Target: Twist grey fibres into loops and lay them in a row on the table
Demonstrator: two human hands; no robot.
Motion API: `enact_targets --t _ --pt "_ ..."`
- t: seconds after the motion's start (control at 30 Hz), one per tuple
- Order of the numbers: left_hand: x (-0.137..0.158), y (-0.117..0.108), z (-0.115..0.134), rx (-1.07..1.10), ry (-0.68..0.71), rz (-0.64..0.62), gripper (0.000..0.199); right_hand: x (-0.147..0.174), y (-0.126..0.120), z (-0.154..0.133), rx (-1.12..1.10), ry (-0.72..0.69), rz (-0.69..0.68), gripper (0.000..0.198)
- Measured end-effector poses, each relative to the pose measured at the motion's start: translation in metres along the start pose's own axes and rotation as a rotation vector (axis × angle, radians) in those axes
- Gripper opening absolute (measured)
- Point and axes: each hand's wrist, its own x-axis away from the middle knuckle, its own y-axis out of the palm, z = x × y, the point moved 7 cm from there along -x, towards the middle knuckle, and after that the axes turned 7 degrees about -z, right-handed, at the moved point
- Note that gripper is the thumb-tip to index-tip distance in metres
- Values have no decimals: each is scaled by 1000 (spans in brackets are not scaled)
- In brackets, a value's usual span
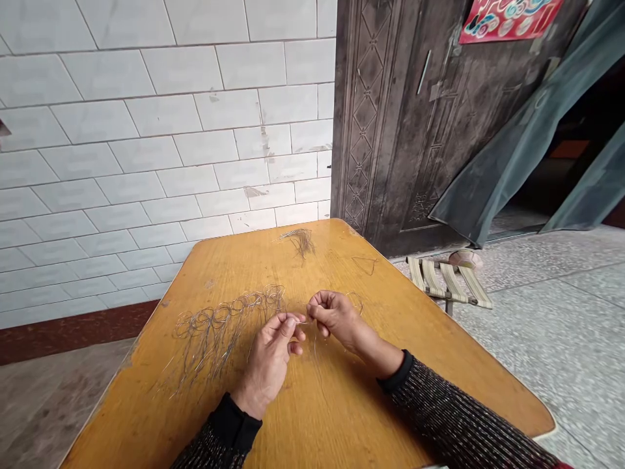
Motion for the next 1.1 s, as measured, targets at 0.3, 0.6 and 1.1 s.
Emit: enact_targets --t 0.3,0.6,1.1 --pt "-1 -1 4 113 -50 -2 20 3 -10 -7 -159 56 -111 15" --pt "3 -8 35 -883 277 83 13 9 -14 -19 115 1 -193 26" --pt "9 12 54 -1339 612 -91 19 16 -23 -23 306 -39 -317 23"
